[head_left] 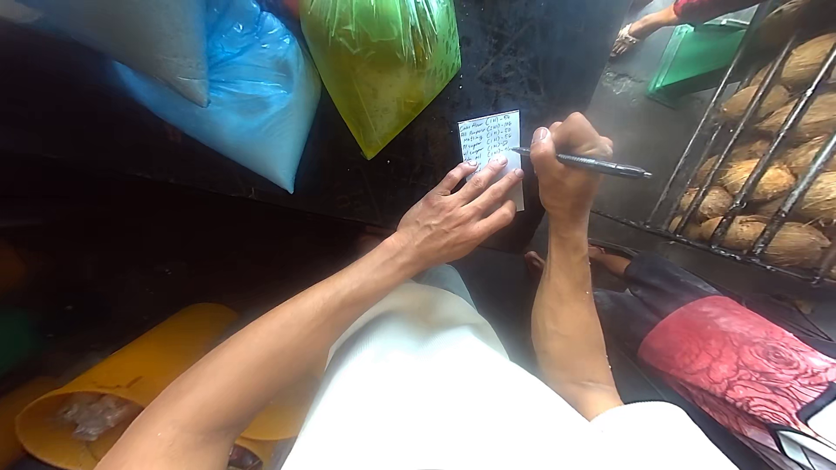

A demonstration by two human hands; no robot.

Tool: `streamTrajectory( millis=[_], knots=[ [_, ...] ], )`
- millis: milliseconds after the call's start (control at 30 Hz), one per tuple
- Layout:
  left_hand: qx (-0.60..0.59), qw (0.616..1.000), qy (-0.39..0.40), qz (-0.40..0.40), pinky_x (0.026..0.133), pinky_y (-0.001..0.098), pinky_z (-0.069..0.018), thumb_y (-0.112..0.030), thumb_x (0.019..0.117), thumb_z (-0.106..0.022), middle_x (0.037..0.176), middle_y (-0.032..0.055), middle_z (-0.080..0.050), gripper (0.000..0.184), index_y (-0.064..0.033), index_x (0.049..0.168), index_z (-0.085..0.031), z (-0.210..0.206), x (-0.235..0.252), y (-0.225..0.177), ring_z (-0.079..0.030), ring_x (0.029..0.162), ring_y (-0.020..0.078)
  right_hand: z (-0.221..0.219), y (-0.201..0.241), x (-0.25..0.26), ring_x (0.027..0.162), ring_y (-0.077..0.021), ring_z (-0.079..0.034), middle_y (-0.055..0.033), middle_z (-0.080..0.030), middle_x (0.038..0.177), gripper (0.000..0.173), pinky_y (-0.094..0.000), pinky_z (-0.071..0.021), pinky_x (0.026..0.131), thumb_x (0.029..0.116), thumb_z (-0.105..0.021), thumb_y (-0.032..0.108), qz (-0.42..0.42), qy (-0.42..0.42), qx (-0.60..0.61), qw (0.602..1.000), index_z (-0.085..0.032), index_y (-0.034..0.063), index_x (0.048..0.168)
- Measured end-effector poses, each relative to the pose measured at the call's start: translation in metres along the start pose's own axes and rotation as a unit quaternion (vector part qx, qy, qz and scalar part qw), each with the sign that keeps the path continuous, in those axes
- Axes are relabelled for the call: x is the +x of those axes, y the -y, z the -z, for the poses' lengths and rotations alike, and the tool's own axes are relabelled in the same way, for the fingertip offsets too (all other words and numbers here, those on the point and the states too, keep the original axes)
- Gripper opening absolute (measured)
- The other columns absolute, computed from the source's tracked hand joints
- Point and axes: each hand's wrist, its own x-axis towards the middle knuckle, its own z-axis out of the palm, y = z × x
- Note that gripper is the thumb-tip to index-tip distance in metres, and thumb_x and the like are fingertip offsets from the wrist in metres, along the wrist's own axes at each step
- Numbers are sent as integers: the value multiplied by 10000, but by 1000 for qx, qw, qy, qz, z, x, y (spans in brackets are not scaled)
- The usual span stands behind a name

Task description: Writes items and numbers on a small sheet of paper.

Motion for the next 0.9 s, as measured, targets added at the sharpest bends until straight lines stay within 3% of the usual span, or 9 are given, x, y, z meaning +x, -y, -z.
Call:
streamTrajectory(
  millis=[133,300,500,633,733,900],
  knots=[
    [-23,999,-21,-21,1243,513,-243,-167,1062,-467,1544,65,-513,280,-163,1247,-677,0,-3,2,-385,1491,275,1,-3,0,525,-18,-489,61,-508,608,265,-191,-395,478,934,-620,45,-4,-11,52,999,-519,126,702],
    [-37,996,-41,-64,1241,518,-269,-167,1043,-511,1466,73,-591,266,-161,1230,-700,0,-7,2,-449,1451,275,-2,-4,2,525,-40,-502,59,-511,628,242,-210,-427,475,930,-612,42,-15,-51,77,996,-524,133,723],
    [16,999,-21,-24,1217,463,-303,-134,1071,-434,1524,58,-531,368,-154,1398,-603,-5,-4,1,-418,1466,261,0,-2,8,495,-66,-510,43,-520,618,190,-237,-458,459,989,-611,108,-42,-94,77,992,-545,112,810],
    [16,1000,-12,-10,1220,450,-295,-119,1067,-442,1525,46,-529,371,-163,1388,-622,-2,-4,-2,-408,1469,251,-1,3,9,498,-63,-529,39,-560,645,135,-236,-464,452,976,-654,127,-48,-81,52,994,-572,98,872],
    [3,999,-26,22,1229,466,-274,-101,1059,-445,1522,51,-533,369,-146,1375,-631,-6,-3,-12,-402,1474,254,-1,10,2,587,-44,-583,23,-607,716,91,-212,-504,524,949,-673,70,-26,-31,40,998,-589,58,917],
    [34,997,-60,33,1219,474,-294,-106,1050,-473,1506,70,-551,361,-129,1368,-642,-14,-4,-19,-428,1456,278,2,1,-4,563,-25,-549,33,-574,666,179,-188,-462,506,935,-657,34,-10,3,57,998,-576,78,782]
  ],
)
